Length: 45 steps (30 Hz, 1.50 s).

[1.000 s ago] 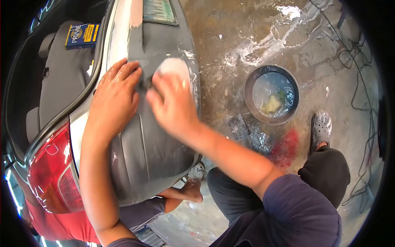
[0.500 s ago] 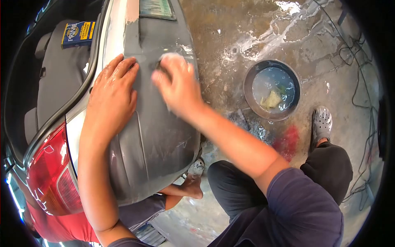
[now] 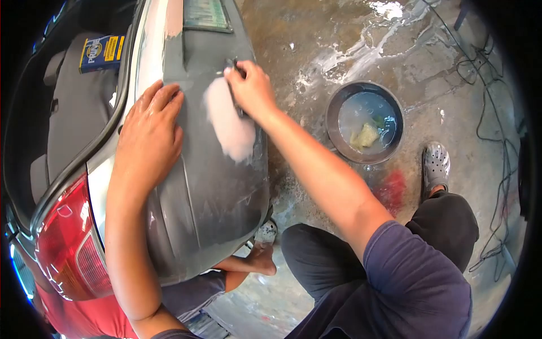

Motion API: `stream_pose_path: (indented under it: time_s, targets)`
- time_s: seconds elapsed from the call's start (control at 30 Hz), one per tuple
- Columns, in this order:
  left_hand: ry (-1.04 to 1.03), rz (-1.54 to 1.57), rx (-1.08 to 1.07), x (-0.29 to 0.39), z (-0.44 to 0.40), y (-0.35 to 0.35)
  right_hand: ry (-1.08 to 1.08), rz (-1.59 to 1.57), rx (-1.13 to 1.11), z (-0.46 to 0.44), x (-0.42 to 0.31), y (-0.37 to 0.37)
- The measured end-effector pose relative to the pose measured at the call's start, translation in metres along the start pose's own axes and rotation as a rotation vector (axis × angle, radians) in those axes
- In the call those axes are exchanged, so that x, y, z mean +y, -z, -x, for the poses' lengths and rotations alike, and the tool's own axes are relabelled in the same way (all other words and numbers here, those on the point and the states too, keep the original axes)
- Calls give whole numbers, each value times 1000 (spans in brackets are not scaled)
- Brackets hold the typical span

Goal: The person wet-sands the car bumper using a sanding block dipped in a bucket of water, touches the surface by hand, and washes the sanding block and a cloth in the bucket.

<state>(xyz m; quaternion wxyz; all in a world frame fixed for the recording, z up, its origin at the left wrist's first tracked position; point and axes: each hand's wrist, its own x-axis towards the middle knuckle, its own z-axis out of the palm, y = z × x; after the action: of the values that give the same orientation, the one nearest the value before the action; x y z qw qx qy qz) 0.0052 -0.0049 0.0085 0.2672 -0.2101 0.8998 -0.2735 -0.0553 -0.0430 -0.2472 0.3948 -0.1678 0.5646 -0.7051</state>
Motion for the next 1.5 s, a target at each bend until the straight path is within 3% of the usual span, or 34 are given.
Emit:
stream_pose_path:
  time_s: [0.1,0.2,0.3,0.4,0.5,0.57,0.67,0.73,0.83,0.97,1.07,1.2,1.3,1.43,1.5]
  targets:
    - [-15,-41,15,-2,-1,-2,374,53,92,77,-6,4]
    - [-7,-47,21,1,0,-2,450,-16,76,86,4,6]
    - [-3,-48,30,2,0,-1,150,-125,102,7,20,-12]
    - [16,-23,-20,2,-2,2,266,-95,198,13,36,-22]
    - [26,10,-29,4,-2,5,342,-147,161,117,39,-5]
    - [23,-1,-22,5,-2,4,368,-165,160,137,42,0]
    - [23,-11,-22,4,1,2,242,-230,163,68,47,-14]
    - [19,-24,3,4,-1,2,159,-104,133,16,41,-15]
    - [12,-16,3,5,-1,1,137,-122,140,24,40,-14]
    - [30,19,-30,4,0,4,254,-166,175,159,52,-7]
    - [21,12,-28,4,-1,6,256,-213,183,144,53,-8]
    - [23,6,15,6,0,3,112,-241,118,24,51,-17]
    - [33,41,-33,3,-1,5,130,-283,123,34,47,-20]
    - [43,28,-54,6,0,8,280,-155,150,155,48,-3]
    - [46,19,-65,8,0,9,303,-217,156,143,52,-5]
